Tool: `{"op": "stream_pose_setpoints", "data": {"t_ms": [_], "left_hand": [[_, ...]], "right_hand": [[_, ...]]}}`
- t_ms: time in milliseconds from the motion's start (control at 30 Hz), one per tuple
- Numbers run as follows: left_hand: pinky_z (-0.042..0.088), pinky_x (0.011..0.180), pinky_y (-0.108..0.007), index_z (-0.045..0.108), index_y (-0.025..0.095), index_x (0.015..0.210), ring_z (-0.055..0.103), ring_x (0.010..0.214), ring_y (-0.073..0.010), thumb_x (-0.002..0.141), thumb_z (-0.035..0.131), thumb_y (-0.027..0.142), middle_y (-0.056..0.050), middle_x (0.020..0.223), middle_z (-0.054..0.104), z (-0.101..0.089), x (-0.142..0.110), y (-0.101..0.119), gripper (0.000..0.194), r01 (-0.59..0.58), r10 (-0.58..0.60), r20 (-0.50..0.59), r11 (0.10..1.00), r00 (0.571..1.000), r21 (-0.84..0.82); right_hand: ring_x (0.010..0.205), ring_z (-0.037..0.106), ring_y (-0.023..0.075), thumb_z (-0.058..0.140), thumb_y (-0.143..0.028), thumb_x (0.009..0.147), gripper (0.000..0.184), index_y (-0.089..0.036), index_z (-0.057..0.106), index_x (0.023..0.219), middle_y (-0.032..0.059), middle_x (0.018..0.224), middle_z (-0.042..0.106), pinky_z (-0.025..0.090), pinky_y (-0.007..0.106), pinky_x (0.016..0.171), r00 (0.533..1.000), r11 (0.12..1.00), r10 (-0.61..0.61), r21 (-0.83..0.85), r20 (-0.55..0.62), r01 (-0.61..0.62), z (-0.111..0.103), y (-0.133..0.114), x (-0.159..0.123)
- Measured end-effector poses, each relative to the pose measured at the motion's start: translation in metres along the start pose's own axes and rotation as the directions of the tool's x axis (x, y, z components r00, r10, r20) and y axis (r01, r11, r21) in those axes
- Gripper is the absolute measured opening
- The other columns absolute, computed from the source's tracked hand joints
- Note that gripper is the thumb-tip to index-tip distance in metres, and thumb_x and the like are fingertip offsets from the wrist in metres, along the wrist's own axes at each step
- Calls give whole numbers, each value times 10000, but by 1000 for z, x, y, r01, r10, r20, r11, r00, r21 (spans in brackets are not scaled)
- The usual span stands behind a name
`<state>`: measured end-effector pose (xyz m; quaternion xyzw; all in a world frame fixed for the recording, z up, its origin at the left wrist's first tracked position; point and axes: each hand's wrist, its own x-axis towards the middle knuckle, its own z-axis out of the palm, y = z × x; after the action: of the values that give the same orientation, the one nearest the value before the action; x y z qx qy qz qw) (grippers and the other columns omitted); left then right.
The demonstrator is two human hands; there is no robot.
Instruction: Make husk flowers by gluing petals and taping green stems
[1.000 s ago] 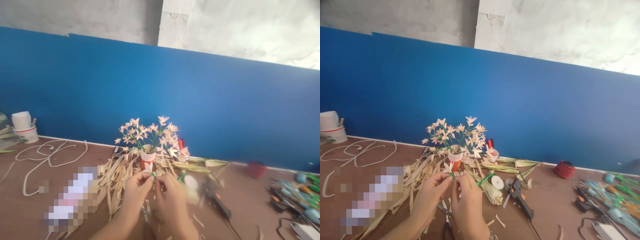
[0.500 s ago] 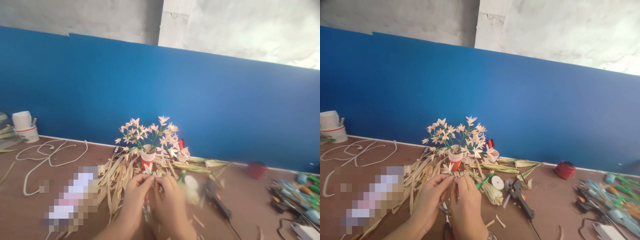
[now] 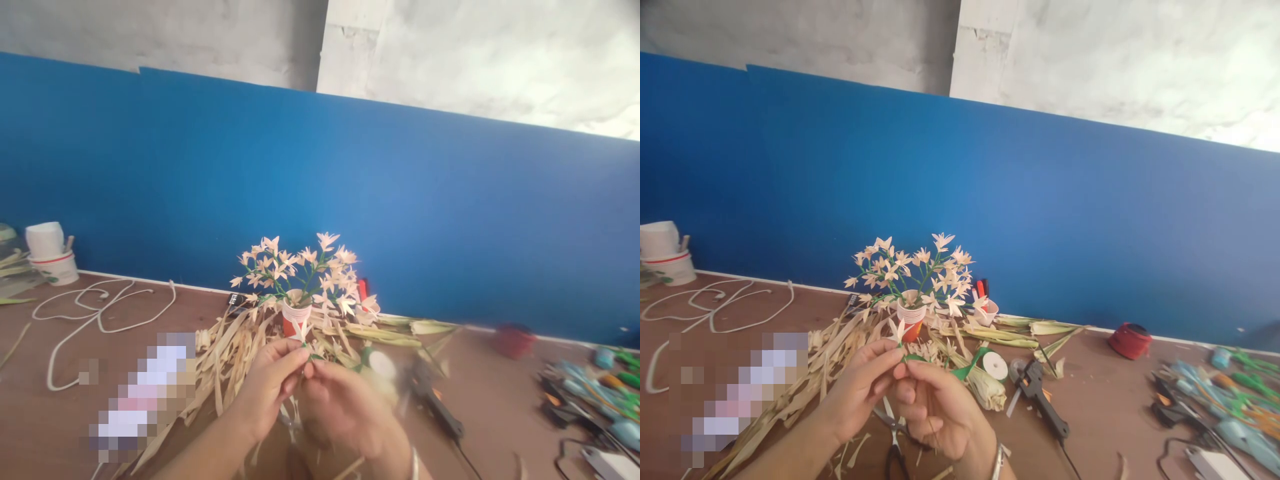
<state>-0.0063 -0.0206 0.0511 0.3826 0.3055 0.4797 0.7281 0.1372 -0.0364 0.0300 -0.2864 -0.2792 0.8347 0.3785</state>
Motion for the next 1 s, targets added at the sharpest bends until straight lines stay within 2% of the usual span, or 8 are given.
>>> {"op": "stream_pose_setpoints", "data": {"t_ms": [100,233,367,467,567,700,833,1000], "left_hand": [[173,393,-142,582,122,567,295,359,8,629,729,304,25,493,573,-2,1,1,243,1,1,42,999,999,-34],[195,400,-140,579,132,579,320,369,2,583,766,291,17,510,596,-3,1,1,246,20,-15,65,997,998,-78],[178,394,-150,577,138,579,312,368,-6,610,747,306,27,481,564,-5,1,-1,241,16,-15,71,1000,997,-19],[148,382,-158,596,142,599,292,358,-15,656,705,319,51,413,484,-4,1,-3,215,-8,7,7,996,1000,93],[157,375,-157,609,149,642,312,359,-29,663,687,314,64,385,439,0,-2,-5,183,-10,17,-54,991,998,134],[177,377,-149,586,152,641,313,370,-31,664,675,301,71,397,430,5,-6,-4,175,-24,38,-94,990,995,139],[192,387,-141,546,156,608,293,375,-26,641,686,297,87,405,397,8,-8,-7,201,-15,40,-169,989,985,146],[209,374,-154,589,142,626,322,371,-39,618,684,321,62,415,451,14,-10,-14,202,-20,66,-263,984,963,176]], "right_hand": [[416,323,33,612,-323,775,177,-147,606,791,-54,567,448,169,136,333,992,976,101,184,80,-114,3,1,0],[414,314,22,635,-250,758,123,-134,600,780,-53,585,458,163,133,333,995,966,85,240,51,-95,14,4,-3],[425,322,25,656,-262,718,148,-142,581,676,-42,592,490,193,145,370,984,987,-132,72,-116,141,22,7,-4],[430,349,40,655,-280,717,174,-156,562,636,-48,529,495,231,161,407,880,913,-396,-212,-261,349,24,7,-3],[455,386,64,642,-303,721,199,-162,548,616,-49,504,493,288,182,447,741,740,-612,-530,-275,414,27,6,-5],[519,467,110,540,-283,790,172,-173,571,661,-9,574,563,355,217,498,590,392,-790,-877,-165,280,36,6,-12],[517,499,123,472,-236,822,180,-183,576,685,6,586,584,359,227,500,500,71,-866,-992,-10,105,39,9,-13],[490,483,112,453,-173,825,200,-191,528,641,-7,550,534,319,222,478,432,-168,-888,-986,157,12,33,14,-8]]}}
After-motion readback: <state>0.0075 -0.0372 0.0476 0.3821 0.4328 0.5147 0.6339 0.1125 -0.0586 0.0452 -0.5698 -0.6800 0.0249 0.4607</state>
